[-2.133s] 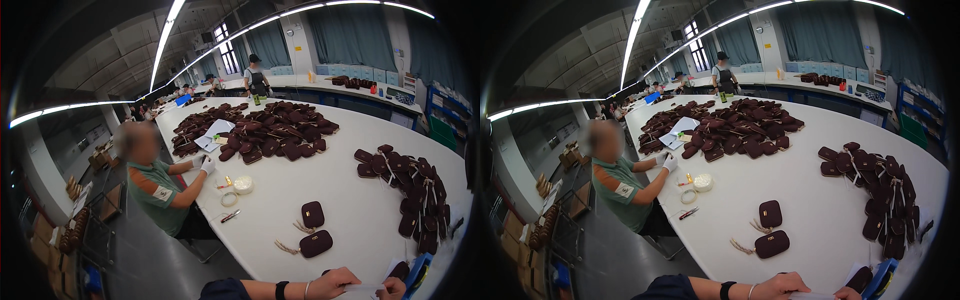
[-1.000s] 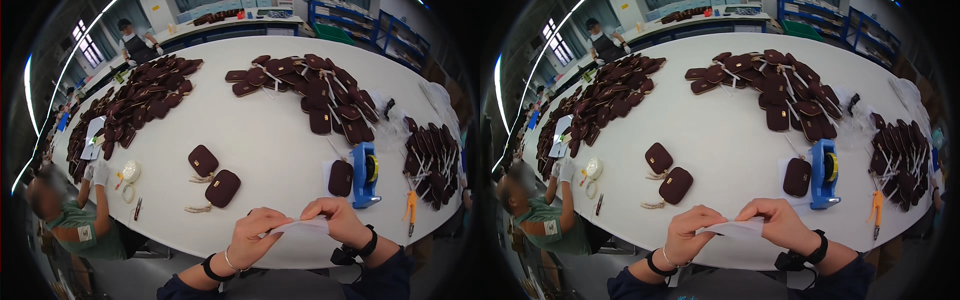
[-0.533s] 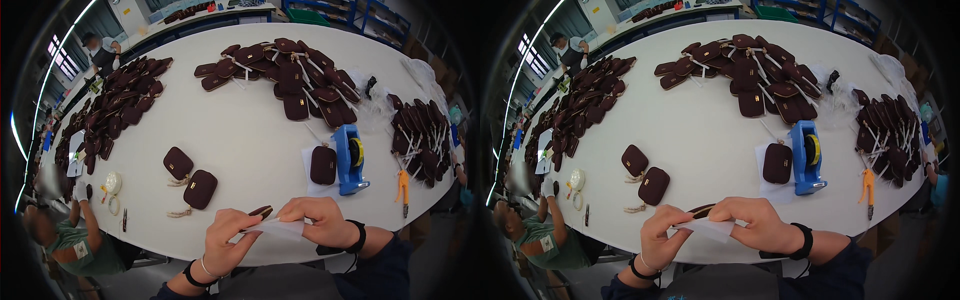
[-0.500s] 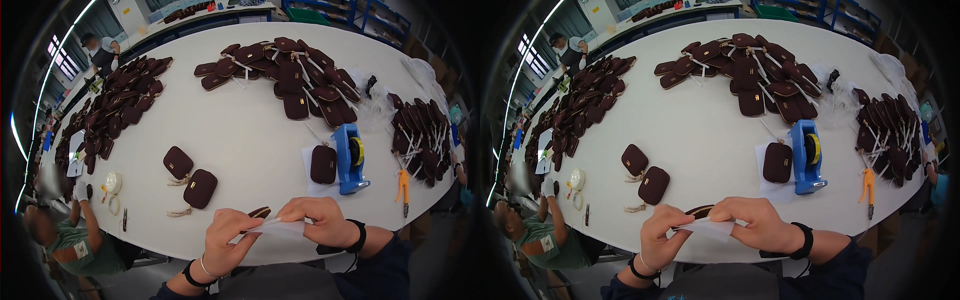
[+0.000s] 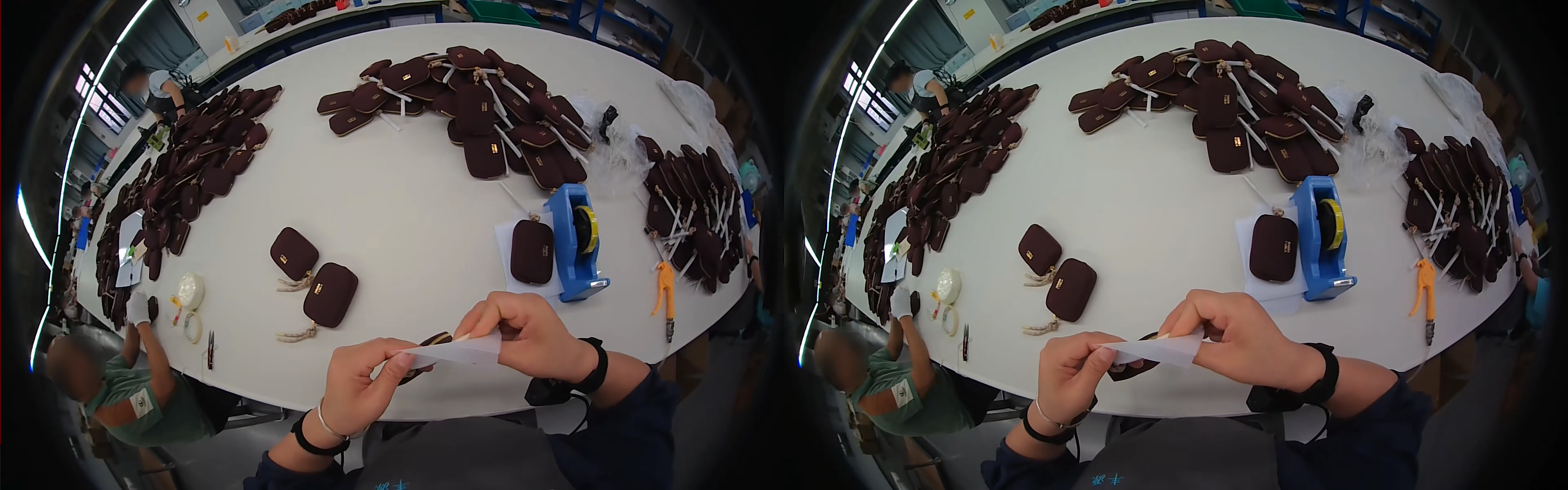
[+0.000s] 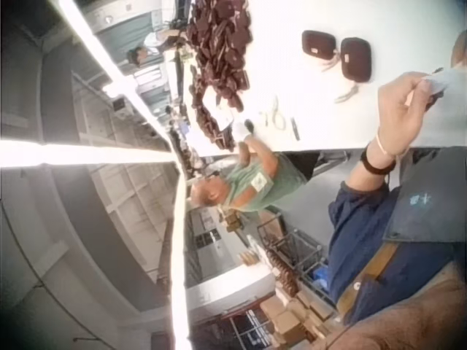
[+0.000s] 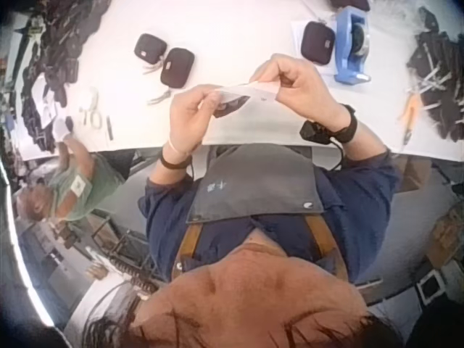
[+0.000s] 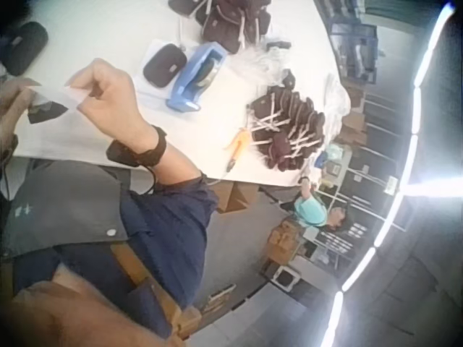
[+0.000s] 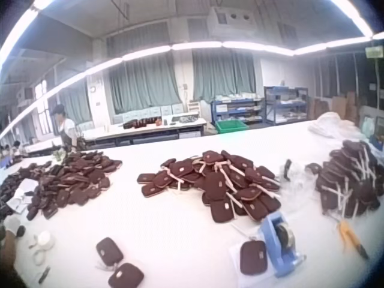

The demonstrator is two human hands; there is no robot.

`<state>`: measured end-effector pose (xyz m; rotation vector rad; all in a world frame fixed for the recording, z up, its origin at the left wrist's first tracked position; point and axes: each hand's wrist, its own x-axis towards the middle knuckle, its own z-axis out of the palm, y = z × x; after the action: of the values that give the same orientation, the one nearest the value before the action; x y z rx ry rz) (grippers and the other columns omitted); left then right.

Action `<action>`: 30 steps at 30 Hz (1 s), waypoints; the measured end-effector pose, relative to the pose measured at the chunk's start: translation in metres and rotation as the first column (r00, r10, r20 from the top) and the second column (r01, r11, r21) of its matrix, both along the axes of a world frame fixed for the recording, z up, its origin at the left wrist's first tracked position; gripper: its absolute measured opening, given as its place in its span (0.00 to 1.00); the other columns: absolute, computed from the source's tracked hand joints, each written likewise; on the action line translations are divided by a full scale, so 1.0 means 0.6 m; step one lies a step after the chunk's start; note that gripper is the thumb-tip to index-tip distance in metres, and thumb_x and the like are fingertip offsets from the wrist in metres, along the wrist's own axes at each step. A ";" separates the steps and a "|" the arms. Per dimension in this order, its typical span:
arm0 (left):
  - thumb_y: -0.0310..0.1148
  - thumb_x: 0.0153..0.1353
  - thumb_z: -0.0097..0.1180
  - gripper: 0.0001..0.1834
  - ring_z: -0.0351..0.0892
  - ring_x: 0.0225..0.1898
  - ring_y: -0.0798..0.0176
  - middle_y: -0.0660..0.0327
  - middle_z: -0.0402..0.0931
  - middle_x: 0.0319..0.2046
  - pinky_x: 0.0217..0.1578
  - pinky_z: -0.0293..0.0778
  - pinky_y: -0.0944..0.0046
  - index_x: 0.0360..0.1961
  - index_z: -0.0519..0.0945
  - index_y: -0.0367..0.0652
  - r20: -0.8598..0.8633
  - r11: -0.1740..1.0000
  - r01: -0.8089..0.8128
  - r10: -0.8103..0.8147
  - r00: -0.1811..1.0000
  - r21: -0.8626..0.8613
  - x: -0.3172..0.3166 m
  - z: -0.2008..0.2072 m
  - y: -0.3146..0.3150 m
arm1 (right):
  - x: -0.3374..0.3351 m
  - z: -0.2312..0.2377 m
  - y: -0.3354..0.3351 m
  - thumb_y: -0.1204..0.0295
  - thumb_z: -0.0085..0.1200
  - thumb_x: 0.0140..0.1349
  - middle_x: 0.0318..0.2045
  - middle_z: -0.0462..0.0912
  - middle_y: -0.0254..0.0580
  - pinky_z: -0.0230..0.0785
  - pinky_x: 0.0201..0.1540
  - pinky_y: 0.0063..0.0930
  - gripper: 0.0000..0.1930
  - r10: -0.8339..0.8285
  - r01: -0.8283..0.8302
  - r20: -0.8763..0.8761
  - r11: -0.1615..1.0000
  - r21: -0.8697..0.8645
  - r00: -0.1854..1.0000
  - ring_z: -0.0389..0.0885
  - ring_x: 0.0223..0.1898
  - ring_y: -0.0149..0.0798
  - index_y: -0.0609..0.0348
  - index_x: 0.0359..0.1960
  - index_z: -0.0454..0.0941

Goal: The person wraps small maroon pouches with white paper, securing them with a string. They repeatedly pick up a pouch, wrap it, and place it on the table. The person uses a tape dispenser to cut tape and a lighter to seal the string ends.

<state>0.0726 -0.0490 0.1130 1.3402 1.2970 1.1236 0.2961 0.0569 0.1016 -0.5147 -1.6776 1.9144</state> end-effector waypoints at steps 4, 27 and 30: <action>0.27 0.65 0.57 0.08 0.80 0.30 0.70 0.56 0.84 0.32 0.33 0.76 0.70 0.38 0.82 0.31 -0.026 1.000 0.023 -0.022 0.999 0.007 0.000 -0.001 0.002 | -0.001 0.002 0.003 0.85 0.55 0.59 0.38 0.83 0.42 0.72 0.40 0.21 0.04 -0.002 0.003 0.028 0.999 -0.034 1.000 0.79 0.38 0.27 0.64 0.33 0.74; 0.22 0.52 0.66 0.09 0.71 0.26 0.63 0.63 0.75 0.23 0.31 0.64 0.67 0.36 0.84 0.40 -0.378 0.955 -0.010 0.126 0.917 0.295 0.010 -0.023 0.004 | -0.013 -0.002 -0.009 0.76 0.60 0.62 0.36 0.81 0.40 0.70 0.34 0.17 0.06 -0.105 0.109 0.061 0.992 -0.064 0.993 0.78 0.32 0.25 0.63 0.33 0.74; 0.19 0.52 0.66 0.07 0.70 0.25 0.63 0.61 0.74 0.23 0.29 0.65 0.66 0.33 0.83 0.38 -0.382 0.944 -0.002 0.136 0.914 0.330 0.010 -0.023 0.005 | -0.014 0.020 -0.001 0.71 0.62 0.63 0.30 0.81 0.36 0.66 0.28 0.15 0.09 -0.007 0.036 0.177 0.986 -0.164 0.984 0.76 0.26 0.22 0.63 0.30 0.77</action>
<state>0.0785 -0.0461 0.0991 1.8568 1.5061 1.1877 0.2874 0.0565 0.1137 -0.7852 -1.6174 2.0558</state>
